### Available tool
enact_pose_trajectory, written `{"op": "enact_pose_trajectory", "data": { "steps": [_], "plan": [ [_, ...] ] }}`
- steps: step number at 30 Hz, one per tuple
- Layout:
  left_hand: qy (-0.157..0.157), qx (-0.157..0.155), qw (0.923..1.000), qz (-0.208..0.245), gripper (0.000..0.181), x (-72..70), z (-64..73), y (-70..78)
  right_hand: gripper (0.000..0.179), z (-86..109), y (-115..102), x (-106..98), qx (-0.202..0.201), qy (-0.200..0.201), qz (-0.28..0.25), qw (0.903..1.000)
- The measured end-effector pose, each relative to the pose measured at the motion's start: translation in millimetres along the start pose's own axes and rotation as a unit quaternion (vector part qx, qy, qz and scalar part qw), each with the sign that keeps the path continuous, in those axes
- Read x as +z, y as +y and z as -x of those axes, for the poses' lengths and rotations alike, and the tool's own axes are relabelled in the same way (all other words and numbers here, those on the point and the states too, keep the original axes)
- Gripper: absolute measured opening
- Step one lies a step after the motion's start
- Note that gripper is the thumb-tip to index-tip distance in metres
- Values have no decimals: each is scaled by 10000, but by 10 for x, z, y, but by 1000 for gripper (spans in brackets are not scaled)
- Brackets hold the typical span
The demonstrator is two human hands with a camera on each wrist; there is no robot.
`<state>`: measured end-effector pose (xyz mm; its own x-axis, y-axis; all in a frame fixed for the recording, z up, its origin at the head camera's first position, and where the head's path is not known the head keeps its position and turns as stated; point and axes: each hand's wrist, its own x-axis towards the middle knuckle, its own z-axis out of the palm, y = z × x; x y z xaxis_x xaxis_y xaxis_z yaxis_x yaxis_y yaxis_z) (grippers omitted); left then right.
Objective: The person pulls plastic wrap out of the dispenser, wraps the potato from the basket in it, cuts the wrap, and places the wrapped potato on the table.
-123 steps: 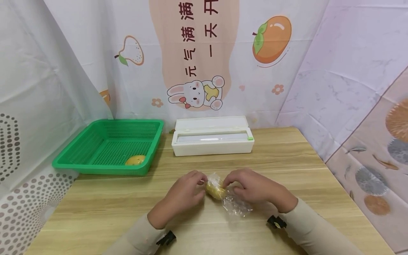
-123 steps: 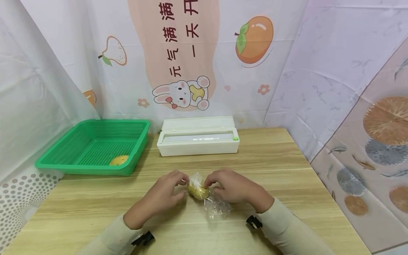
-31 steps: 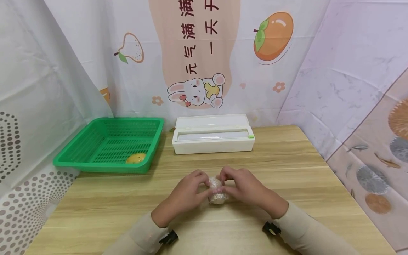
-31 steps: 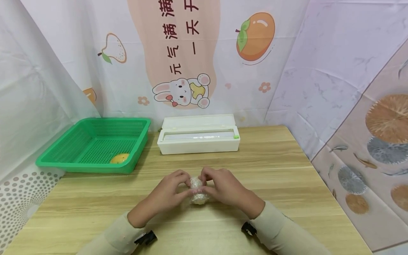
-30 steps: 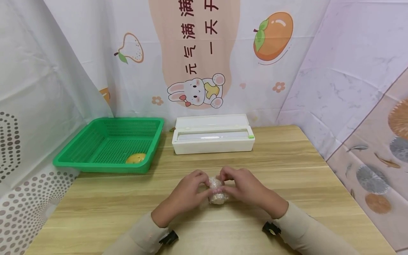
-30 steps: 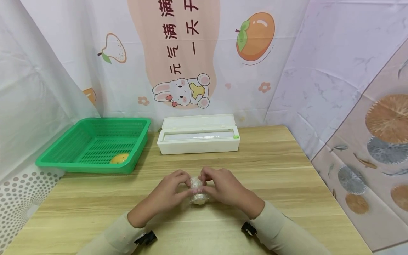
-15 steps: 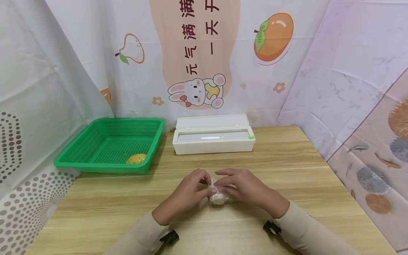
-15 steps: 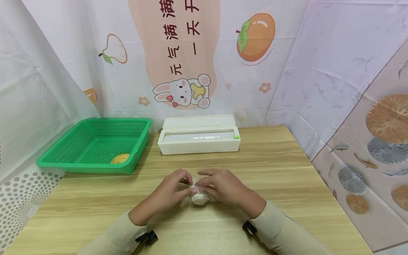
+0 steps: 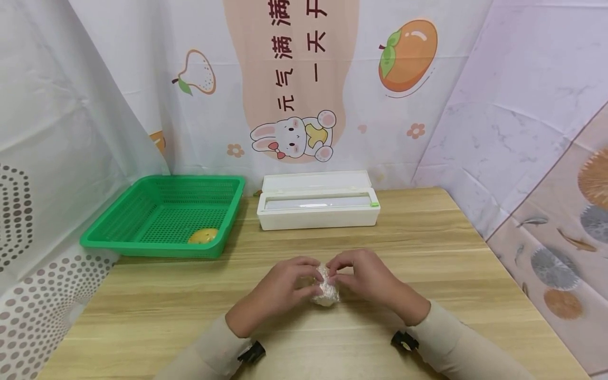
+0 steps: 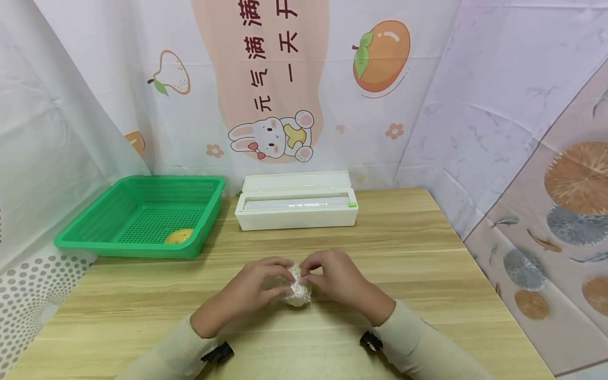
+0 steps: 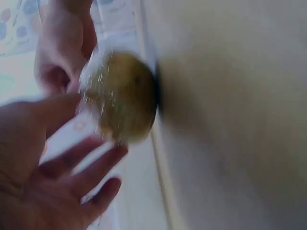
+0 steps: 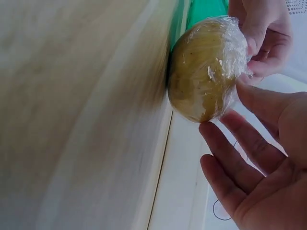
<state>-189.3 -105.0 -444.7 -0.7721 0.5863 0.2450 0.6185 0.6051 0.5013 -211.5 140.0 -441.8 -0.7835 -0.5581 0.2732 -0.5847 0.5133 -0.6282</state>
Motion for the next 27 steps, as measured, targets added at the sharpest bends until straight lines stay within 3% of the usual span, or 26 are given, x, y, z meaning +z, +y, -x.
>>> {"op": "enact_pose_trajectory", "data": {
  "steps": [4, 8, 14, 21, 27],
  "plan": [
    [-316, 208, 9991, -200, 36, -59, 9, -28, 8, -5, -6, -3, -329, -103, 512, 9981],
    [-260, 258, 9990, -270, 31, -62, -1, -56, 15, 17, -48, -47, -431, -517, 938, 9933],
    [-58, 109, 9999, 4, 30, -57, -5, -70, 41, 48, -72, -105, -360, -1146, 729, 9901],
    [-53, 5, 9999, 136, 31, -64, 0, -52, 39, 37, -44, -84, -647, -902, 843, 9902],
    [-2, -143, 9990, 425, 30, -53, 6, -93, 43, 65, -56, -59, -767, -774, 1362, 9847]
  ]
}}
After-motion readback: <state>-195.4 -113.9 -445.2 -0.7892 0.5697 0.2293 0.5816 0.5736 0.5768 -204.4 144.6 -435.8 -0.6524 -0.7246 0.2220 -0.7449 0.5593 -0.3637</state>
